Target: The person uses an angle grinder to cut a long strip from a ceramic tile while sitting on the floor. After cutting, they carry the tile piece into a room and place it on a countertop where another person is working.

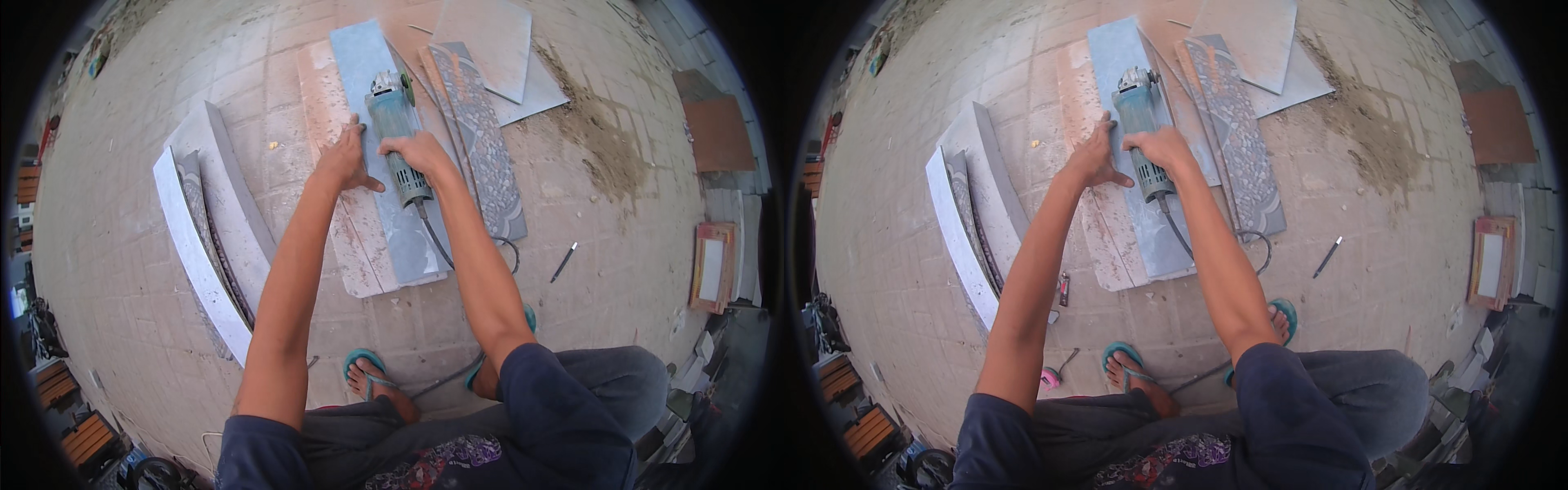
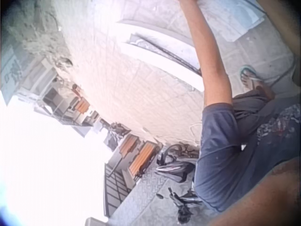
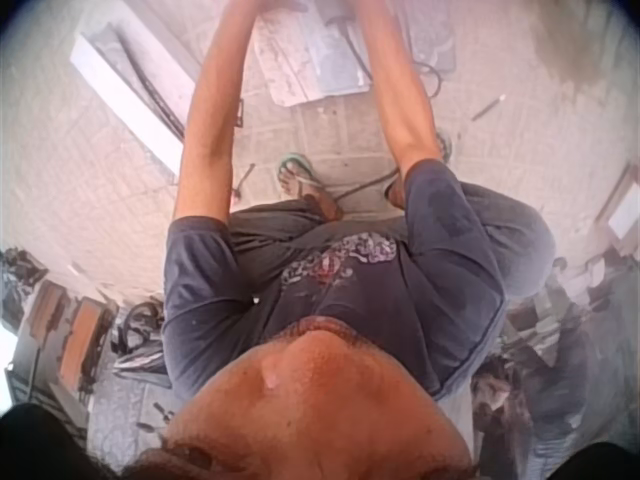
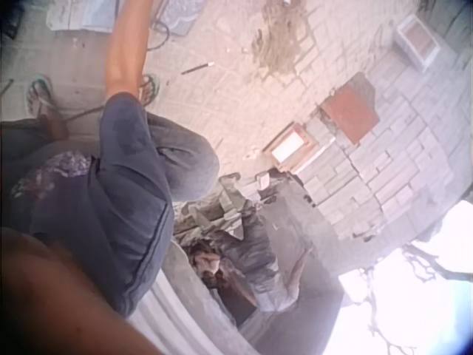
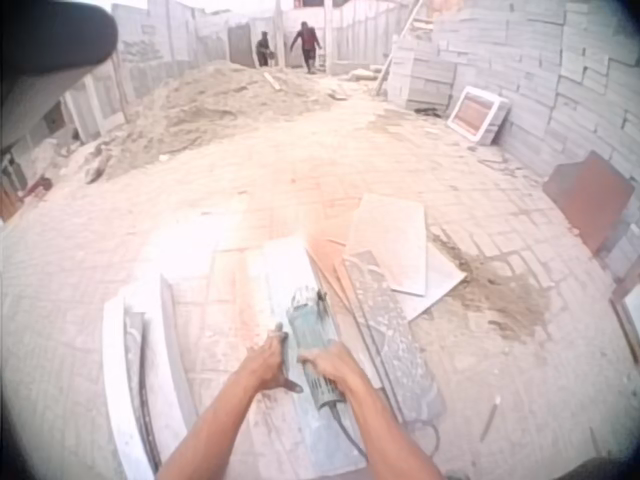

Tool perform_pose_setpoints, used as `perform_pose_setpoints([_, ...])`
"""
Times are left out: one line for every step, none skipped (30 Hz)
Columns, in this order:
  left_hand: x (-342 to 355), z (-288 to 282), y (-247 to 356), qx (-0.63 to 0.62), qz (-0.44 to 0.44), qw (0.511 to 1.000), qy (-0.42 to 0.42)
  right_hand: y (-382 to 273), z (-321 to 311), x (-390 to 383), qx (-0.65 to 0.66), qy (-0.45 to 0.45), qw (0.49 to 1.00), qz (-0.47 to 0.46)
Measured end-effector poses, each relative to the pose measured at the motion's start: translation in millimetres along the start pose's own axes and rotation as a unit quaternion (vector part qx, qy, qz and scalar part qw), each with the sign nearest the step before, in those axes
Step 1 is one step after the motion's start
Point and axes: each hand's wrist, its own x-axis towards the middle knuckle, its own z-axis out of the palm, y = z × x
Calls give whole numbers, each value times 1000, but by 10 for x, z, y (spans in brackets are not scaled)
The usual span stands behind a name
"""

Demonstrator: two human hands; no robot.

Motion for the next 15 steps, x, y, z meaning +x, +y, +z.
perform_pose_setpoints([2,-6,19,-1,-1,1000,-3,-6,-9,67,-1,0,1000,4])
perform_pose_setpoints([0,-8,40,3,-2,1000,-5,-16,-11,145,-2,-1,1000,8])
perform_pose_setpoints([-4,-7,62,7,-2,1000,-7,-22,-12,210,-4,-2,1000,11])
perform_pose_setpoints([-15,-28,74,11,-6,1000,-7,-62,0,247,18,-8,1000,8])
perform_pose_setpoints([-30,-47,85,14,-11,1000,-10,-99,12,280,40,-13,999,5])
perform_pose_setpoints([-47,-64,97,16,-16,1000,-14,-138,28,314,61,-19,998,3])
perform_pose_setpoints([-51,-67,113,18,-19,1000,-17,-160,29,349,65,-21,998,4])
perform_pose_setpoints([-47,-72,120,16,-19,1000,-17,-181,30,385,69,-22,997,5])
perform_pose_setpoints([-43,-81,129,14,-18,1000,-17,-198,28,416,73,-22,997,6])
perform_pose_setpoints([-43,-85,129,13,-18,1000,-18,-196,34,446,67,-19,998,9])
perform_pose_setpoints([-42,-84,136,12,-16,1000,-16,-189,32,471,60,-16,998,13])
perform_pose_setpoints([-40,-80,149,12,-13,1000,-15,-177,22,492,54,-11,998,17])
perform_pose_setpoints([-55,-82,133,12,-14,1000,-15,-210,39,454,46,-12,999,13])
perform_pose_setpoints([-64,-87,119,16,-17,1000,-14,-238,46,401,38,-12,999,10])
perform_pose_setpoints([-71,-91,107,20,-20,1000,-13,-260,55,366,31,-12,999,7])
